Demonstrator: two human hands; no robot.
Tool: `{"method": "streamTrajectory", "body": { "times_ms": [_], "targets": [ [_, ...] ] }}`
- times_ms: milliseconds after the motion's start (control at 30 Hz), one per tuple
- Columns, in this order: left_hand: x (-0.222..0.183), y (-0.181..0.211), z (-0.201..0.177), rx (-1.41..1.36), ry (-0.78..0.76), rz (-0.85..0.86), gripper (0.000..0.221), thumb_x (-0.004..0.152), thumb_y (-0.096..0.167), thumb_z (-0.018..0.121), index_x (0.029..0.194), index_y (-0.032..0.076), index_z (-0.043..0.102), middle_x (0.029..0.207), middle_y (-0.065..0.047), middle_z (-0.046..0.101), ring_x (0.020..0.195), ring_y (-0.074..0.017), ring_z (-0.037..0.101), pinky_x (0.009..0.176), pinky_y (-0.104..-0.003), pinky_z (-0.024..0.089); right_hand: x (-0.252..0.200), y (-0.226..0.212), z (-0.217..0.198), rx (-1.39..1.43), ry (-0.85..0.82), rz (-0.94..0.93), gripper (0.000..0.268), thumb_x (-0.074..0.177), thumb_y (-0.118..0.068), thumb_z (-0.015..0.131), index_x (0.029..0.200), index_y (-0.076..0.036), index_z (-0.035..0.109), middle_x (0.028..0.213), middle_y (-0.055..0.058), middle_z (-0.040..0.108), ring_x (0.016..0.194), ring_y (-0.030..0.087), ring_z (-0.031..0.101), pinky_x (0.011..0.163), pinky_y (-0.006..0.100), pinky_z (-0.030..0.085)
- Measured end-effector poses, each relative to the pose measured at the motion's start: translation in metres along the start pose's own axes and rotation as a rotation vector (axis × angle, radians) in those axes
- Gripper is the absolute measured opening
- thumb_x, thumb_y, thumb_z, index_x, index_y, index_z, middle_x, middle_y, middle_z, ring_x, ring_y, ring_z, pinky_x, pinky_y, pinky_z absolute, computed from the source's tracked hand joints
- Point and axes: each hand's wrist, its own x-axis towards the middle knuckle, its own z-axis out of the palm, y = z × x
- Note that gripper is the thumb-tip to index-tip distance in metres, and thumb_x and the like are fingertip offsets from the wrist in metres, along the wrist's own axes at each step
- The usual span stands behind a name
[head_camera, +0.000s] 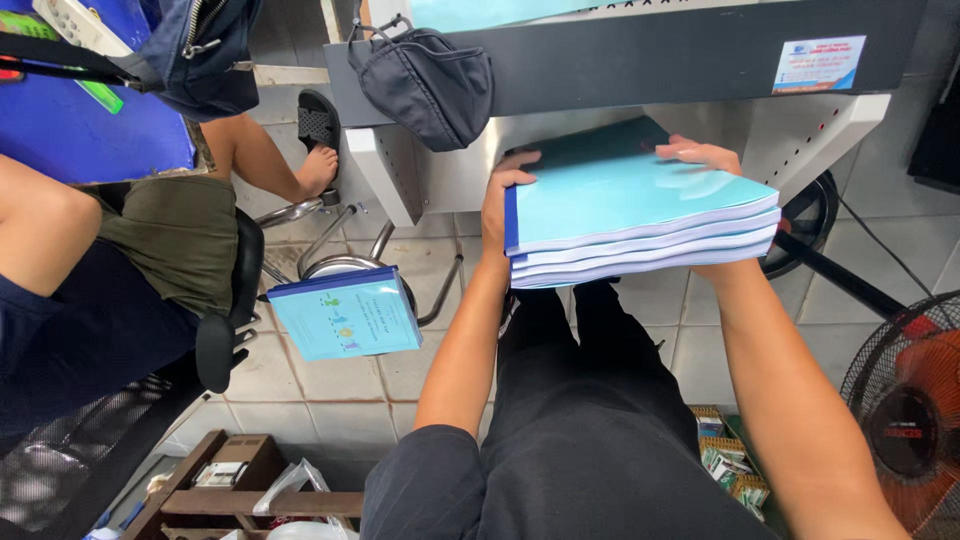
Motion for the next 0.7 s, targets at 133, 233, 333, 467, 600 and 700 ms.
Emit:
{"method": "streamTrajectory", "body": {
  "times_ms": [133, 233, 333, 467, 600, 700],
  "targets": [
    [0.005, 0.0, -0.004, 0.113, -0.033, -0.008, 0.028, 0.09, 0.007, 0.074, 0.109, 0.006, 0.054, 0.121, -0.016, 0.07, 0.112, -0.0265, 0.07, 0.103, -0.038, 0.054, 0.0, 0.001, -0.002, -0.08, -0.014, -0.016, 0.063, 0.091, -0.023, 0.085, 0.136, -0.011, 0.043, 0.136, 0.013, 0.058, 0.137, 0.026, 0.055, 0.126, 0.047, 0.041],
    [0.007, 0.0, -0.005, 0.167, -0.037, 0.04, 0.028, 0.089, 0.005, 0.075, 0.108, 0.005, 0.055, 0.114, -0.014, 0.073, 0.109, -0.027, 0.072, 0.105, -0.04, 0.052, -0.001, 0.007, -0.003, -0.02, -0.016, 0.012, 0.052, 0.09, -0.019, 0.081, 0.129, -0.011, 0.047, 0.138, 0.014, 0.06, 0.144, 0.03, 0.05, 0.124, 0.045, 0.042],
    [0.01, 0.007, -0.01, 0.117, -0.047, -0.054, 0.023, 0.092, 0.004, 0.071, 0.11, 0.006, 0.058, 0.115, -0.014, 0.074, 0.108, -0.0255, 0.073, 0.093, -0.033, 0.058, 0.002, 0.009, -0.001, -0.064, 0.039, 0.028, 0.038, 0.1, -0.013, 0.077, 0.125, -0.011, 0.049, 0.133, 0.011, 0.062, 0.134, 0.026, 0.059, 0.115, 0.04, 0.048],
    [0.009, 0.033, -0.017, 0.054, -0.088, -0.069, 0.024, 0.093, 0.009, 0.074, 0.115, 0.007, 0.064, 0.114, -0.011, 0.075, 0.104, -0.0244, 0.076, 0.093, -0.032, 0.059, -0.001, -0.003, -0.011, -0.417, -0.018, -0.137, 0.035, 0.101, 0.004, 0.073, 0.127, -0.011, 0.053, 0.123, 0.008, 0.069, 0.119, 0.022, 0.068, 0.126, 0.042, 0.04],
    [-0.018, 0.069, -0.027, 0.226, -0.202, -0.158, 0.049, 0.071, 0.026, 0.097, 0.11, 0.008, 0.074, 0.109, -0.01, 0.08, 0.096, -0.0224, 0.078, 0.088, -0.033, 0.06, -0.035, -0.018, -0.015, -0.365, -0.021, 0.074, 0.046, 0.084, 0.002, 0.083, 0.125, -0.006, 0.062, 0.118, 0.009, 0.07, 0.11, 0.022, 0.068, 0.104, 0.038, 0.052],
    [-0.032, 0.085, -0.026, 0.267, -0.227, -0.5, 0.073, 0.057, 0.031, 0.098, 0.116, 0.003, 0.067, 0.106, -0.011, 0.079, 0.1, -0.0215, 0.075, 0.087, -0.033, 0.057, -0.044, -0.009, 0.0, 0.015, 0.075, 0.323, 0.052, 0.084, -0.005, 0.083, 0.128, 0.001, 0.058, 0.121, 0.009, 0.069, 0.111, 0.019, 0.067, 0.098, 0.034, 0.054]
  ]
}}
